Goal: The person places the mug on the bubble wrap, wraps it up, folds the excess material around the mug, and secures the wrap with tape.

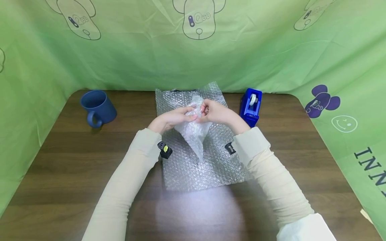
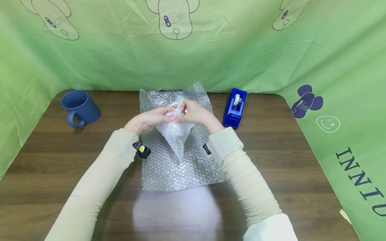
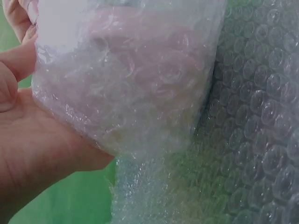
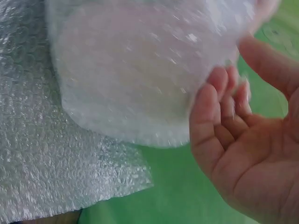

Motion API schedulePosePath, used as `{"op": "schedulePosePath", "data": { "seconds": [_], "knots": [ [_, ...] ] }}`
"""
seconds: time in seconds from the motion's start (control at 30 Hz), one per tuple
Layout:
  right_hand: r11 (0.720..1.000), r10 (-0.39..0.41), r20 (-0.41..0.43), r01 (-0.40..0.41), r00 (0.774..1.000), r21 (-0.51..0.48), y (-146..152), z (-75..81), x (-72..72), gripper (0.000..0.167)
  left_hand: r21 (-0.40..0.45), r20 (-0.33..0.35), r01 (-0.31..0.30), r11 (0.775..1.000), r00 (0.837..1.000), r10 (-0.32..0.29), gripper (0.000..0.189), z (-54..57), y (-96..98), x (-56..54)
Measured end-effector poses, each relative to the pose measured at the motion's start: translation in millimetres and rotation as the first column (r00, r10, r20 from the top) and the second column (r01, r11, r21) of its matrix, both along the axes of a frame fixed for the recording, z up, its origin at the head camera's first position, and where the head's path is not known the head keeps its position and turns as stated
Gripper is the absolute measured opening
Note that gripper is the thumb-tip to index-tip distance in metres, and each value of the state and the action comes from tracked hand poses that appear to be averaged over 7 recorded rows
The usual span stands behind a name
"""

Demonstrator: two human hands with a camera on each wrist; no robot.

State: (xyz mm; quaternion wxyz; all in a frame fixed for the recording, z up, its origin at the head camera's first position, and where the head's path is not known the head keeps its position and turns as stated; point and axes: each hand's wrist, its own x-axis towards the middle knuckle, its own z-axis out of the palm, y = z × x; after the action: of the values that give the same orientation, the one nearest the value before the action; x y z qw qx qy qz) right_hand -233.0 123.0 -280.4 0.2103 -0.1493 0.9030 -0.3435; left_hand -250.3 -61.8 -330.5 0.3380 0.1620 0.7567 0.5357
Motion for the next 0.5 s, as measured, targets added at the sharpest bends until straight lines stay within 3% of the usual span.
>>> {"op": "schedulePosePath", "data": {
  "seconds": [0.23, 0.5],
  "knots": [
    [0.987, 0.116, 0.049, -0.121, 0.992, 0.102, 17, 20.7, -2.1, 0.014, -0.044, 0.023, -0.033, 0.999, 0.999, 0.034, 0.066, 3.9, 3.2, 2.5],
    [0.957, 0.131, -0.066, -0.109, 0.989, 0.268, 14, 31.3, -6.8, 0.020, -0.064, 0.011, -0.026, 0.998, 1.000, 0.026, 0.066, 6.1, 4.0, 3.2]
  ]
}}
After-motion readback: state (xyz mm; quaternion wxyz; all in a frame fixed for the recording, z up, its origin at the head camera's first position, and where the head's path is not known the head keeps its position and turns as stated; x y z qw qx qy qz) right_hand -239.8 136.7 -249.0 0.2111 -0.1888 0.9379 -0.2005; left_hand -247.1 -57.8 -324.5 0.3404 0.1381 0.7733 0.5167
